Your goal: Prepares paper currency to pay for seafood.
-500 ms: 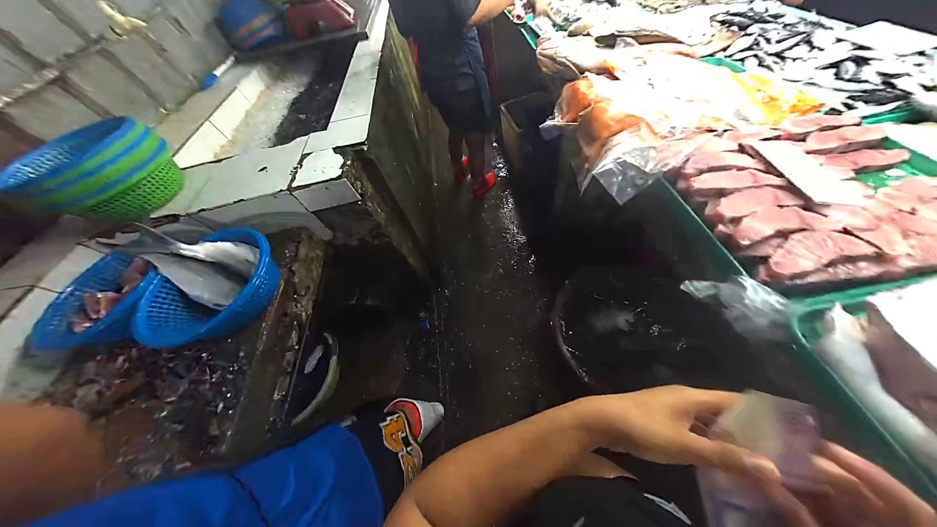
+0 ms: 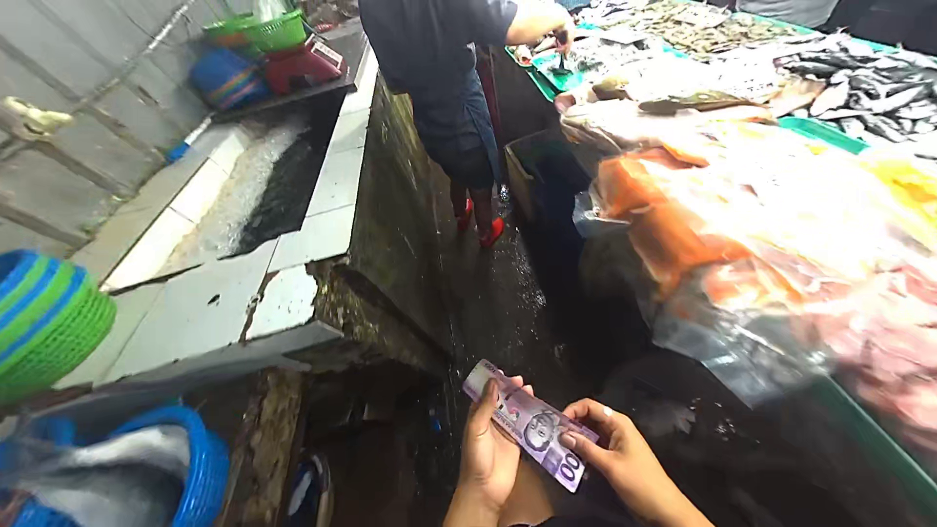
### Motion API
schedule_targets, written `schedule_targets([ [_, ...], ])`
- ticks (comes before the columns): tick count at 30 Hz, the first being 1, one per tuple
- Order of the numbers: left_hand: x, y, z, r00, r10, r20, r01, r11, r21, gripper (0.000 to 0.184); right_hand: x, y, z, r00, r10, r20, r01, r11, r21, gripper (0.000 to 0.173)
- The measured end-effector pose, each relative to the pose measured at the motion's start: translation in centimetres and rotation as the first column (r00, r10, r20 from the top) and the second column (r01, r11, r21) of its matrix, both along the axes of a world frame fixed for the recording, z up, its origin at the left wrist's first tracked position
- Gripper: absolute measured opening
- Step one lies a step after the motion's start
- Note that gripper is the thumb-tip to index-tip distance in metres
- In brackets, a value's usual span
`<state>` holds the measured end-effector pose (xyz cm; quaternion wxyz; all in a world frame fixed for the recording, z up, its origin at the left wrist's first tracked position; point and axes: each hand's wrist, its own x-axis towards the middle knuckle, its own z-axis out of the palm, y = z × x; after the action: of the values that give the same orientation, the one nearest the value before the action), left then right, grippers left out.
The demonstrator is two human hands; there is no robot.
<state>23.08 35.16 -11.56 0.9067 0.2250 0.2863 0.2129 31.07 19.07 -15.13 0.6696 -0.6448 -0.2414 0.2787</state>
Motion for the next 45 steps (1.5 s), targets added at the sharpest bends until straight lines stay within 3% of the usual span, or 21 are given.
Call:
schedule_targets([
  [3,4.3,7.1,-1.3,1.000,0.018,0.016,-0.017,0.999,-0.050,0.035,4.2,5.5,-0.4,1.000,0.021,-0.001,-0.021,0.995,-0.096,0.016],
  [6,9.1,14.9,0.0,0.999,0.044,-0.003,-0.044,0.999,0.016,0.037,8.8,10.2,0.9,0.993,0.070,0.097,-0.040,0.957,-0.287,0.022],
  [10,16.2,24.0,1.8,0.997,0.081,-0.017,-0.079,0.992,0.100,0.036,14.9,14.1,0.7,0.962,0.114,0.247,-0.003,0.913,-0.408,0.026],
  [14,23.5,28.5,2.7,0.997,0.055,-0.052,-0.049,0.993,0.111,0.035,19.5,17.0,-0.2,0.975,0.048,0.218,0.061,0.883,-0.466,0.028],
  [18,30.7,32.7,0.8,0.995,-0.001,-0.104,0.009,0.997,0.070,0.030,25.4,21.4,-1.7,0.986,0.088,0.141,0.000,0.847,-0.531,0.031],
  [23,38.5,39.7,1.5,0.964,0.196,-0.179,-0.171,0.975,0.145,0.028,35.8,28.4,-1.5,0.970,0.212,0.118,-0.117,0.836,-0.536,0.033],
  [27,42.8,46.3,4.7,0.936,0.351,-0.022,-0.327,0.893,0.309,0.037,44.2,34.6,-0.1,0.974,0.162,0.161,-0.061,0.864,-0.501,0.033],
  [30,44.8,50.4,6.5,0.924,0.362,0.125,-0.383,0.868,0.317,0.051,48.6,37.8,0.4,0.974,0.173,0.146,-0.068,0.839,-0.540,0.033],
  [33,47.1,54.4,7.0,0.893,0.180,0.412,-0.319,0.900,0.299,0.055,52.7,40.3,-0.6,0.975,0.192,0.108,-0.097,0.815,-0.571,0.034],
  [36,49.9,58.0,7.6,0.764,-0.191,0.617,-0.093,0.913,0.397,0.038,55.3,42.6,-2.2,0.981,0.172,0.085,-0.079,0.766,-0.637,0.038],
  [38,52.0,60.8,8.6,0.603,-0.533,0.594,0.099,0.788,0.607,0.044,56.6,44.4,-1.9,0.987,0.150,0.055,-0.075,0.739,-0.669,0.039],
  [40,54.0,63.2,10.3,0.468,-0.764,0.444,0.206,0.583,0.786,0.048,58.1,46.2,-0.9,0.989,0.141,0.036,-0.080,0.732,-0.676,0.039],
  [43,57.9,66.7,11.9,0.345,-0.927,0.145,0.277,0.248,0.928,0.049,60.8,49.2,0.4,0.978,0.208,0.013,-0.143,0.715,-0.684,0.041],
  [45,60.4,68.2,11.4,0.376,-0.926,0.014,0.282,0.129,0.951,0.051,62.4,51.1,0.7,0.974,0.226,0.028,-0.145,0.711,-0.688,0.040],
])
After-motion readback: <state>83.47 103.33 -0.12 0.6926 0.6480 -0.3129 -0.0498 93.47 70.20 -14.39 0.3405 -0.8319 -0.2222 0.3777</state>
